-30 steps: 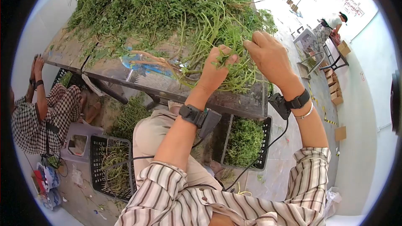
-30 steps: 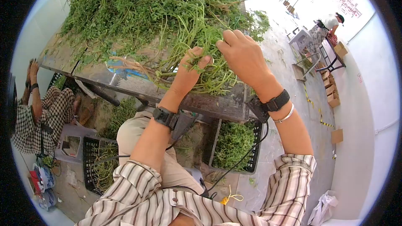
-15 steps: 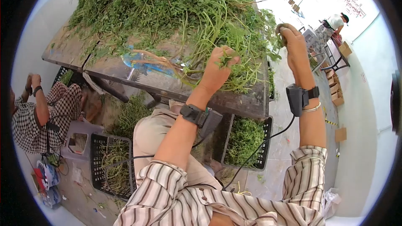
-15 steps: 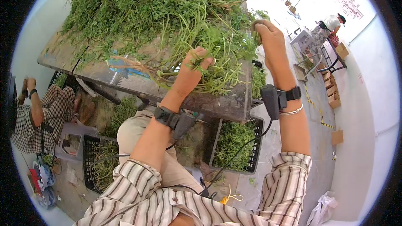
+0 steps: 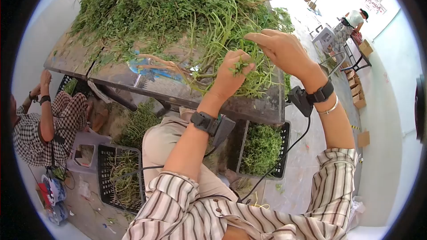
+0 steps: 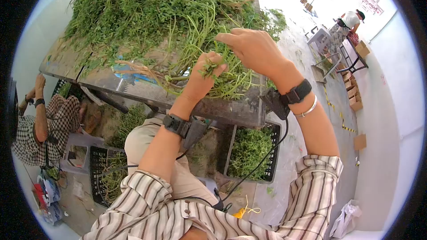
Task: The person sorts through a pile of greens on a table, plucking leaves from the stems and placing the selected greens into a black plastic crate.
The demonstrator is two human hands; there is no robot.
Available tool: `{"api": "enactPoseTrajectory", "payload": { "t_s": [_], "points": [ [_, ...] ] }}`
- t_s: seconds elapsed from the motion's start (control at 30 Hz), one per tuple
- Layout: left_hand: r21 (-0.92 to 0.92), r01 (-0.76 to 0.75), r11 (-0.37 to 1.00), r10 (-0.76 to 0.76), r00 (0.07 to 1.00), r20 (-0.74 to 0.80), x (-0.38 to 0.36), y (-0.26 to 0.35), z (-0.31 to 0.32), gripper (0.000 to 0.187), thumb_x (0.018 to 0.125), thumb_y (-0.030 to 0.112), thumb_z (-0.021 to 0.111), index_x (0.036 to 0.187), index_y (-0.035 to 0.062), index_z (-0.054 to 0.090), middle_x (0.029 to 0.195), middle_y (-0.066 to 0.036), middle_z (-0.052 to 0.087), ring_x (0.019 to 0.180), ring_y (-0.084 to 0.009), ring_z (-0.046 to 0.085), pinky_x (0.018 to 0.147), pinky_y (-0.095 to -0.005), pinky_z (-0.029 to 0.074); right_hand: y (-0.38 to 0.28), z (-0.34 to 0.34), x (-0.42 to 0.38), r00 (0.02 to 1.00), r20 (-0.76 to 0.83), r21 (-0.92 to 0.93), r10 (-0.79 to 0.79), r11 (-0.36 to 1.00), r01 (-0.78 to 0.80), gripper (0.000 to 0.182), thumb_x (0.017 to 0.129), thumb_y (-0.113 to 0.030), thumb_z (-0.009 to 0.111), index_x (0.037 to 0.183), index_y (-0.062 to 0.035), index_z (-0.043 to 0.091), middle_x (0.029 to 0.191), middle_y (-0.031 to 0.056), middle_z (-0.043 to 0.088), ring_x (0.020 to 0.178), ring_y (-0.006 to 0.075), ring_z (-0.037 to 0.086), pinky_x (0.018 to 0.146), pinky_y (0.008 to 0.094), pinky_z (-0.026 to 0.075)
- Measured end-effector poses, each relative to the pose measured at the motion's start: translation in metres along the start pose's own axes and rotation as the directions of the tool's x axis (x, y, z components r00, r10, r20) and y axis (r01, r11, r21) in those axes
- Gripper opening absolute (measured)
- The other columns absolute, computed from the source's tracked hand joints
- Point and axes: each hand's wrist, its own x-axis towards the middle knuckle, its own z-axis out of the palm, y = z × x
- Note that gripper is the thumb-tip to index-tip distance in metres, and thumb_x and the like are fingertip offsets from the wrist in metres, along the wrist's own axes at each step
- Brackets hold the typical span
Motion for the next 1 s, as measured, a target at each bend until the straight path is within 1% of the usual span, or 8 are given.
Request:
{"api": "enactPoseTrajectory", "payload": {
  "t_s": [0.53,0.6,0.7,0.8,0.87,0.9,0.93,1.0],
  "points": [
    [0.063,-0.015,0.998,0.012,0.999,0.039,0.006,0.0,0.0,0.007,0.089,0.007,0.058,0.085,0.0018,0.06,0.092,-0.006,0.054,0.093,-0.0248,0.048,0.083,-0.0371,0.041,0.01,0.028,-0.018,0.995,-0.028,-0.024,0.1,0.995,-0.101,0.017,0.083,-0.012,0.052,0.097,-0.003,0.055,0.086,0.0155,0.061,0.077,0.0347,0.058,0.065,0.0425,0.047],
    [0.077,-0.01,0.997,0.006,0.999,0.053,0.008,0.0,0.002,0.006,0.089,0.006,0.058,0.085,0.0018,0.06,0.092,-0.006,0.054,0.093,-0.0246,0.048,0.083,-0.0369,0.041,0.01,0.034,-0.021,0.957,-0.122,0.305,0.263,0.928,-0.216,0.017,0.084,-0.013,0.049,0.093,0.0001,0.055,0.083,0.0167,0.061,0.073,0.0334,0.058,0.063,0.0415,0.046],
    [0.015,-0.004,1.0,0.004,1.0,-0.009,0.008,0.001,0.007,0.003,0.087,0.005,0.059,0.086,0.0022,0.06,0.091,-0.006,0.054,0.092,-0.0245,0.047,0.082,-0.0366,0.041,0.008,0.028,-0.021,0.877,0.09,0.528,0.473,0.724,-0.444,0.019,0.085,-0.014,0.048,0.091,0.0013,0.057,0.082,0.0179,0.061,0.075,0.0318,0.06,0.064,0.0393,0.046],
    [0.064,-0.053,0.997,0.053,0.999,0.003,0.008,-0.004,0.008,0.002,0.086,0.003,0.059,0.085,0.0023,0.06,0.089,-0.006,0.053,0.092,-0.0242,0.047,0.082,-0.0361,0.04,0.011,0.04,-0.028,0.803,0.037,0.609,0.595,0.623,-0.49,0.02,0.086,-0.015,0.048,0.093,0.0009,0.058,0.082,0.0184,0.062,0.076,0.029,0.061,0.065,0.0368,0.047],
    [0.037,-0.057,0.998,0.059,0.996,-0.067,-0.001,-0.021,0.01,0.002,0.086,0.003,0.058,0.086,0.0024,0.059,0.09,-0.007,0.053,0.092,-0.0245,0.048,0.082,-0.0366,0.04,0.083,0.037,-0.047,0.904,-0.285,-0.072,0.318,0.933,-0.351,0.021,0.088,-0.016,0.048,0.094,0.0016,0.059,0.085,0.0182,0.063,0.078,0.0292,0.062,0.07,0.0376,0.047],
    [0.038,-0.052,0.998,0.055,0.996,-0.068,-0.002,-0.021,0.008,0.002,0.086,0.003,0.058,0.086,0.0024,0.059,0.09,-0.007,0.053,0.092,-0.0245,0.048,0.082,-0.0366,0.04,0.118,0.032,-0.058,0.816,-0.502,-0.058,0.286,0.931,-0.362,0.024,0.09,-0.017,0.046,0.095,0.0011,0.06,0.084,0.0174,0.062,0.077,0.0272,0.062,0.07,0.0372,0.048],
    [0.038,-0.032,0.999,0.034,0.998,-0.052,-0.002,-0.019,0.005,0.002,0.086,0.003,0.058,0.086,0.0026,0.06,0.09,-0.007,0.053,0.092,-0.0248,0.048,0.082,-0.0366,0.04,0.117,0.002,-0.069,0.813,-0.447,-0.043,0.374,0.898,-0.437,0.027,0.09,-0.02,0.044,0.097,0.0004,0.061,0.082,0.0168,0.063,0.074,0.027,0.061,0.068,0.0367,0.047],
    [0.032,0.001,0.999,0.0,0.999,-0.039,-0.002,-0.012,0.001,0.002,0.086,0.003,0.058,0.086,0.0029,0.06,0.091,-0.007,0.054,0.092,-0.025,0.048,0.082,-0.0367,0.041,0.088,-0.028,-0.08,0.568,-0.339,0.391,0.75,0.661,-0.64,0.029,0.088,-0.021,0.045,0.096,0.0012,0.061,0.08,0.0162,0.062,0.07,0.0274,0.058,0.068,0.0361,0.045]
  ]
}}
